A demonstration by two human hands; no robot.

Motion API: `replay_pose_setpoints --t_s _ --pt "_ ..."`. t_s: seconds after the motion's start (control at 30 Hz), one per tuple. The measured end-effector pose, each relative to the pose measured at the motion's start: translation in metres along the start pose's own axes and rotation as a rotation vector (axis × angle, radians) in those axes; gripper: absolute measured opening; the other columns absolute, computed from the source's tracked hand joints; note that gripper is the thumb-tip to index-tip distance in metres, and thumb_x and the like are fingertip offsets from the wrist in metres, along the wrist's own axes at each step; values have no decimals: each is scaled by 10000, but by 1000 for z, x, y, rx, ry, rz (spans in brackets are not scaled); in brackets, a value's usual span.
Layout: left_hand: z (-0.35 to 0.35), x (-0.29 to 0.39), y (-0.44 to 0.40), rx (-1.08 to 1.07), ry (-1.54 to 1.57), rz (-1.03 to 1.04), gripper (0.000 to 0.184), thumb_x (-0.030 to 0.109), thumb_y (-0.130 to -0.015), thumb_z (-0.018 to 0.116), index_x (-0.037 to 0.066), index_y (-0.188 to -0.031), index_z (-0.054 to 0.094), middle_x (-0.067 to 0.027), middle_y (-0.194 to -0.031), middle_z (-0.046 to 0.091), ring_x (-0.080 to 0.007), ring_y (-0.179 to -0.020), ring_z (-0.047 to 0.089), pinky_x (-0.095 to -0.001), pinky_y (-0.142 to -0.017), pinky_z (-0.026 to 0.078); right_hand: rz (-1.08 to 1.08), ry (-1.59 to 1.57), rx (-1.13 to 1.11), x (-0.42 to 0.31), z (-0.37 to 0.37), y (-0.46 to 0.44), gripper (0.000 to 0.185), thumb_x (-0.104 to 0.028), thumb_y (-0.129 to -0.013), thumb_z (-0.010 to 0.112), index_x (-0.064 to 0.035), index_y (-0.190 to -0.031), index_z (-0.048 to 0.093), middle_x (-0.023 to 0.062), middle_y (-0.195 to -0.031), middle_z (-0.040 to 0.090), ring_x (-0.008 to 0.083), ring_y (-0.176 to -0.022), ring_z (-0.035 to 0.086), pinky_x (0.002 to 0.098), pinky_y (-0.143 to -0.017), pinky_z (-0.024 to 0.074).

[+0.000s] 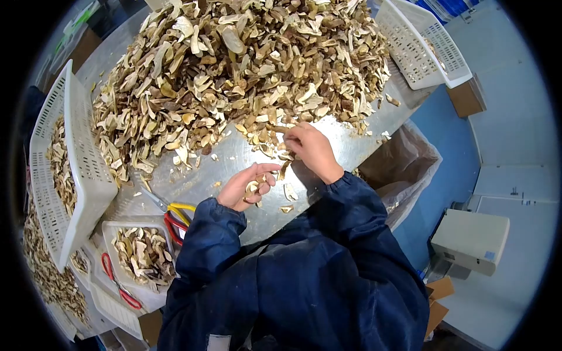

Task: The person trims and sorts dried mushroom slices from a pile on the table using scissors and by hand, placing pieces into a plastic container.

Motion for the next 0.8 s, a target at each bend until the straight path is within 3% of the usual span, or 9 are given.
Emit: replay_pose_setpoints --t_s 0.2,0.3,0.4,0.43,0.47,0.63,0.73,0.8 --pt "0 -1 0 -11 -12 -17 460 327 -1014 304 -4 -1289 467 -14 -913 507 -61 -711 394 -136 -460 281 -132 214 -30 -16 8 -4 119 -165 -793 626 -53 -825 606 104 -789 588 315 -763 584 381 -639 461" --pt "-1 -2 -1 -5 -22 -15 475 345 -1015 300 -5 -1293 461 -17 -916 507 -63 -712 392 -135 -455 277 12 87 -68 -3 3 -10 120 -135 -807 651 -37 -867 618 77 -769 604 219 -679 577 288 -628 444" --pt "3 1 1 -7 -15 -2 484 367 -1016 292 1 -1278 470 -23 -921 510 -62 -710 395 -132 -452 279 41 -381 -118 -17 -7 -2 136 -132 -823 657 -16 -879 616 29 -741 607 119 -688 561 246 -628 432" --pt "3 0 1 0 27 -1 484 377 -1016 288 4 -1254 483 -24 -919 508 -62 -711 396 -133 -452 280 53 -583 -259 -25 2 4 147 -120 -830 656 3 -900 616 -1 -737 590 63 -710 527 226 -625 424" --pt "3 0 0 5 67 -1 485 387 -1016 283 7 -1230 495 -26 -917 507 -61 -711 397 -134 -453 282 34 -661 -300 -23 8 7 171 -137 -823 665 4 -912 625 -3 -745 604 74 -708 540 243 -613 433" --pt "-1 -1 -2 13 45 8 381 347 -1005 342 30 -1071 542 -14 -856 482 -59 -686 395 -145 -449 275 75 -21 88 7 -7 -13 154 -157 -806 657 -37 -901 644 84 -806 631 194 -697 601 301 -603 461" --pt "-1 -2 1 -24 8 14 287 285 -988 398 41 -1014 547 -3 -817 465 -59 -668 393 -151 -444 268 23 175 190 -3 -2 -15 146 -192 -788 628 -57 -844 615 131 -802 613 335 -724 604 408 -620 478" --pt "1 0 2 -40 40 26 236 246 -976 426 46 -1002 548 0 -800 459 -58 -658 392 -154 -440 264 27 289 232 -9 0 -15 130 -181 -784 622 -59 -825 602 126 -808 603 337 -708 607 416 -615 482"
Point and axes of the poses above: each hand's wrist, its own y-axis away from the middle knuckle, its own z-axis out of the palm, x = y × z, the point moved 9 cm from there along -y, towards the middle knuckle
